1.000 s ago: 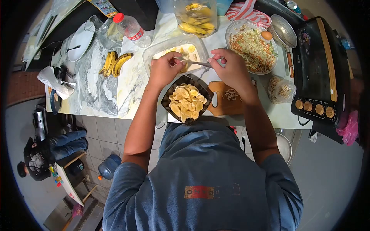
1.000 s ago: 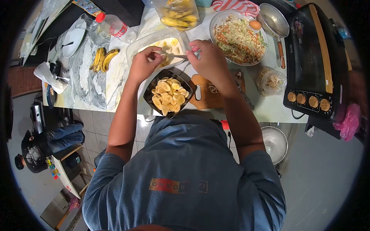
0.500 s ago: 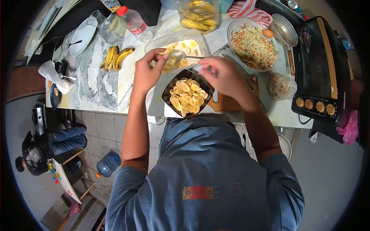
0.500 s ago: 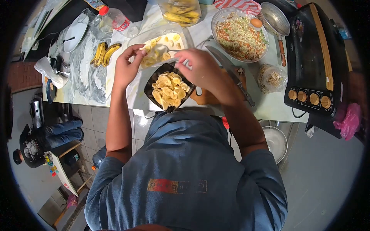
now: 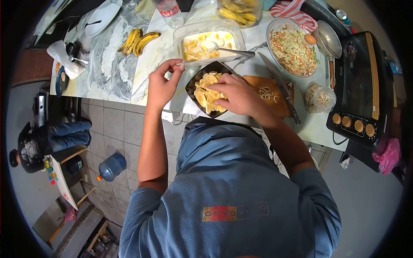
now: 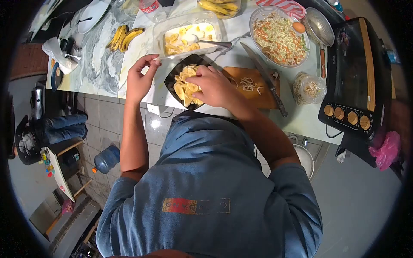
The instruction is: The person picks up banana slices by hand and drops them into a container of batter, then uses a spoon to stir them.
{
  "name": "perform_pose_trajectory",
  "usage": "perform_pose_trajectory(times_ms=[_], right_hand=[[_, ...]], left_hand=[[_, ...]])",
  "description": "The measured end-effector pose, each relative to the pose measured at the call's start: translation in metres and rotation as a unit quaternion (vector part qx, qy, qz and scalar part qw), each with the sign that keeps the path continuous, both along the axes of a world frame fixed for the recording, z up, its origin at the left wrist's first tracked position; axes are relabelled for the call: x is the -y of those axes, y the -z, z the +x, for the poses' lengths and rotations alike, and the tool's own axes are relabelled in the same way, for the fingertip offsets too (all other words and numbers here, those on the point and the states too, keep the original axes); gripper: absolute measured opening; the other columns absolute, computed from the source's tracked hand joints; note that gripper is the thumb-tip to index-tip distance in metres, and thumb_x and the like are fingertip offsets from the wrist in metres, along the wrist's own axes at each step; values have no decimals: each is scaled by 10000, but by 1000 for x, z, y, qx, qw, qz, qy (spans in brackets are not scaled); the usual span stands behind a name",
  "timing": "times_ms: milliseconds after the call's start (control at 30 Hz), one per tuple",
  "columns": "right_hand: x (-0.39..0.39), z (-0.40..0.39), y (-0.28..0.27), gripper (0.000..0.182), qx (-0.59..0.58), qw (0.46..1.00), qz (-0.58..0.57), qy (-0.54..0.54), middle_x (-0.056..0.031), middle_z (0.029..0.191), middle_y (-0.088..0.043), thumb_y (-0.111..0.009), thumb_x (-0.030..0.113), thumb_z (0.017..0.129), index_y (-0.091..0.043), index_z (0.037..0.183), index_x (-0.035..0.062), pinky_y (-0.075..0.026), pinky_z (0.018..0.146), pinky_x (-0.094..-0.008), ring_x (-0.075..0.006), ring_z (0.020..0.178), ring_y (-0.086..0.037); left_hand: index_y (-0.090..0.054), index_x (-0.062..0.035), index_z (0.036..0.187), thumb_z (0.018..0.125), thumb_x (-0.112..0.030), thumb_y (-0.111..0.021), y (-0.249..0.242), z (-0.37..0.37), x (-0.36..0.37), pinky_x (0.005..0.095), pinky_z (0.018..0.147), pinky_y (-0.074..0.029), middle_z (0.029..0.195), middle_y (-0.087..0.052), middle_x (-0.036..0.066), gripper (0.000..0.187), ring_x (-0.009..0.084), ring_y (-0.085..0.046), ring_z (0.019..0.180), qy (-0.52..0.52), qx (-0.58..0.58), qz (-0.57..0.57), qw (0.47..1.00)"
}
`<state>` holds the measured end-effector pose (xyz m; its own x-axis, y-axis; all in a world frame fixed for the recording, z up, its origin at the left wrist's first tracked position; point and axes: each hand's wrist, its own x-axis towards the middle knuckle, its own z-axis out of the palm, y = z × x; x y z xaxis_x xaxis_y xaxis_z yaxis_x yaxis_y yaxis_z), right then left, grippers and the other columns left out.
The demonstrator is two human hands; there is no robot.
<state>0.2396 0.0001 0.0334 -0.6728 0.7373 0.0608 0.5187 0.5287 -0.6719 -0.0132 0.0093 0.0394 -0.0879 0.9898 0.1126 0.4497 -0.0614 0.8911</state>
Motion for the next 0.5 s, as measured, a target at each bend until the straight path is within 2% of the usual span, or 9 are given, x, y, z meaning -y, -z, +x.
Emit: perform_pose_trajectory(times_ms=[167,233,500], right_hand=[[2,0,3,470,29,999,19,11,-124,1116,-526,-747,202,781,-637,1235,154,-428,934,-414,-318,1055,-506],[0,0,-3,464,58,998,-27,-1,-120,1146,-522,-730,194,823,-609,1270,153,-399,998,-404,-315,1132,-497],[0,-1,-4,422,72,997,-24,9,-122,1163,-516,-743,188,804,-619,1203,135,-398,1010,-407,-324,1161,-486]], left_hand=[[-714,-37,1039,877,-161,-712,7,-2,20,229,601,-461,767,-678,24,203,69,-603,748,-16,2,-9,1000],[-717,-44,1041,875,-163,-712,8,-3,25,226,593,-456,767,-680,24,204,65,-606,746,-20,6,-23,1000],[-721,-52,1042,877,-169,-708,12,-5,35,223,560,-441,769,-684,26,203,61,-608,734,-32,-3,-22,999]])
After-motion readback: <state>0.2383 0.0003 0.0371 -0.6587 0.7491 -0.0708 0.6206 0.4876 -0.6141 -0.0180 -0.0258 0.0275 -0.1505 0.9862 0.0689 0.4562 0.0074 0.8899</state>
